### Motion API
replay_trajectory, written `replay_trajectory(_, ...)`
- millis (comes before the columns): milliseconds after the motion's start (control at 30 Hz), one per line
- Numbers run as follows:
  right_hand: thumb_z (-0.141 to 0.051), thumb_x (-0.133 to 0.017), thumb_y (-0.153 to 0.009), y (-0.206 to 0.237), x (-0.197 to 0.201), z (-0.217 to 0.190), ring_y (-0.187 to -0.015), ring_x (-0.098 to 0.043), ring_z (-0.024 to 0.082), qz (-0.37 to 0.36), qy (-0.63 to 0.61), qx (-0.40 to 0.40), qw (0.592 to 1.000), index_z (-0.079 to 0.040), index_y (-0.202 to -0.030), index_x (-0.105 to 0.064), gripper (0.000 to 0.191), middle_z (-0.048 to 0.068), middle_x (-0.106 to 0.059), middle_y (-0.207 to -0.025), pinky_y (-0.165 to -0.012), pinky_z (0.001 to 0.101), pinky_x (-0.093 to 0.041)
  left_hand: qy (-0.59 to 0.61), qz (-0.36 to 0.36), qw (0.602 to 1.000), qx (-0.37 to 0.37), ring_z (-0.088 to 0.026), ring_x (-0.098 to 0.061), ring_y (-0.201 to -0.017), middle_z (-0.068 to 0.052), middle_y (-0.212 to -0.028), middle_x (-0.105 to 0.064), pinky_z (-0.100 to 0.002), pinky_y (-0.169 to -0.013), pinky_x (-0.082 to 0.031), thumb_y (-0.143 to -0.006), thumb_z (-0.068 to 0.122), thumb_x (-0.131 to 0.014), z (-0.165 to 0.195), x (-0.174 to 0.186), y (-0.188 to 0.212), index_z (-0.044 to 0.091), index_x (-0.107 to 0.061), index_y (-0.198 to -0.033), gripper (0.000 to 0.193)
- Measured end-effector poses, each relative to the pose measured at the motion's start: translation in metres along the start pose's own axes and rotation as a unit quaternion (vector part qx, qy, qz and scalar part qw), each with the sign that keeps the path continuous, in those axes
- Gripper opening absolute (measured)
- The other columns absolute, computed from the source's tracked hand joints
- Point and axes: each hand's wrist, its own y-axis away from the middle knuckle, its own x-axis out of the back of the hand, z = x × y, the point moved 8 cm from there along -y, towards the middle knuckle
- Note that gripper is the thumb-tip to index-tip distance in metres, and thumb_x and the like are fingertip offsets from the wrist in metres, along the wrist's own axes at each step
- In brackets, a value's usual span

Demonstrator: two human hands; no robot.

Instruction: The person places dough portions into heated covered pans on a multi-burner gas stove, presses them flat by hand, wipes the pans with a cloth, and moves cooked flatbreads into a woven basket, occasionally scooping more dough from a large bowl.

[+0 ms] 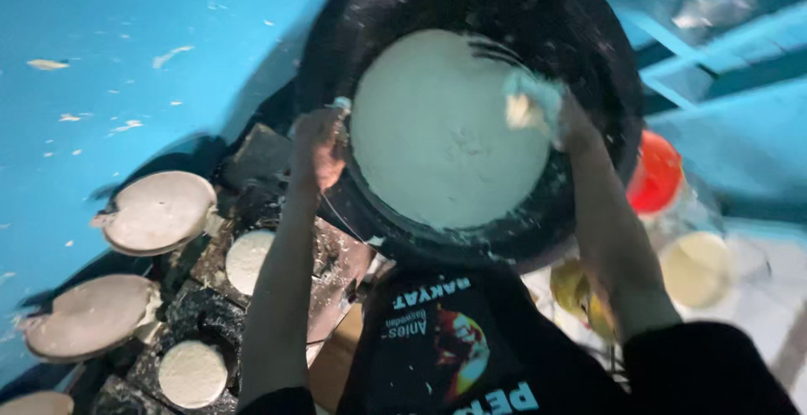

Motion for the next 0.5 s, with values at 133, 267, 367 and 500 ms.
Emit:
replay_trajectory(133, -0.047, -0.068, -0.095, 0.012, -0.065, 0.006, -0.131, -0.057, 0.022, -0.089, -0.243, 0.076, 0.963, -0.009, -0.140, -0.056, 0.060, 0.007, -0.059, -0.140, -0.113, 0.0431, -0.047, 0.070, 0.028, 0.996, 0.043, -0.038, -0.058, -0.123, -0.019, -0.130, -0.064, -0.050, -0.107, -0.042, -0.085, 0.005, -0.068, 0.001, 0.010, 0.019, 0.004, -0.058, -0.137, 0.053)
replay_trajectory(267, -0.044, -0.072, -0.105, 0.016, -0.109, 0.006, -0.127, -0.058, 0.024, -0.172, -0.315, 0.094, 0.929, -0.006, -0.135, -0.057, 0.051, 0.009, -0.060, -0.136, -0.113, 0.0453, -0.047, 0.175, 0.064, 0.980, 0.074, -0.040, -0.051, -0.136, -0.022, -0.141, -0.057, -0.050, -0.114, -0.041, -0.089, 0.006, -0.075, -0.029, 0.022, 0.030, 0.004, -0.055, -0.141, 0.056)
replay_trajectory(367, -0.032, -0.079, -0.101, 0.013, -0.107, 0.048, -0.119, -0.062, 0.034, -0.019, -0.426, -0.123, 0.896, -0.004, -0.120, -0.064, 0.038, 0.014, -0.066, -0.122, -0.114, 0.0536, -0.051, 0.186, 0.133, 0.940, 0.254, -0.033, -0.062, -0.131, -0.016, -0.140, -0.063, -0.041, -0.108, -0.053, -0.092, 0.011, -0.077, -0.072, 0.042, 0.077, 0.009, -0.060, -0.137, 0.048)
replay_trajectory(500, -0.041, -0.080, -0.079, 0.032, -0.135, 0.017, -0.125, -0.062, 0.033, -0.248, -0.464, 0.001, 0.851, -0.011, -0.132, -0.063, 0.063, 0.008, -0.065, -0.131, -0.110, 0.0590, -0.052, -0.002, 0.206, 0.934, 0.293, -0.034, -0.061, -0.137, -0.017, -0.142, -0.066, -0.047, -0.117, -0.048, -0.102, 0.005, -0.069, -0.072, 0.104, 0.180, 0.006, -0.063, -0.140, 0.039)
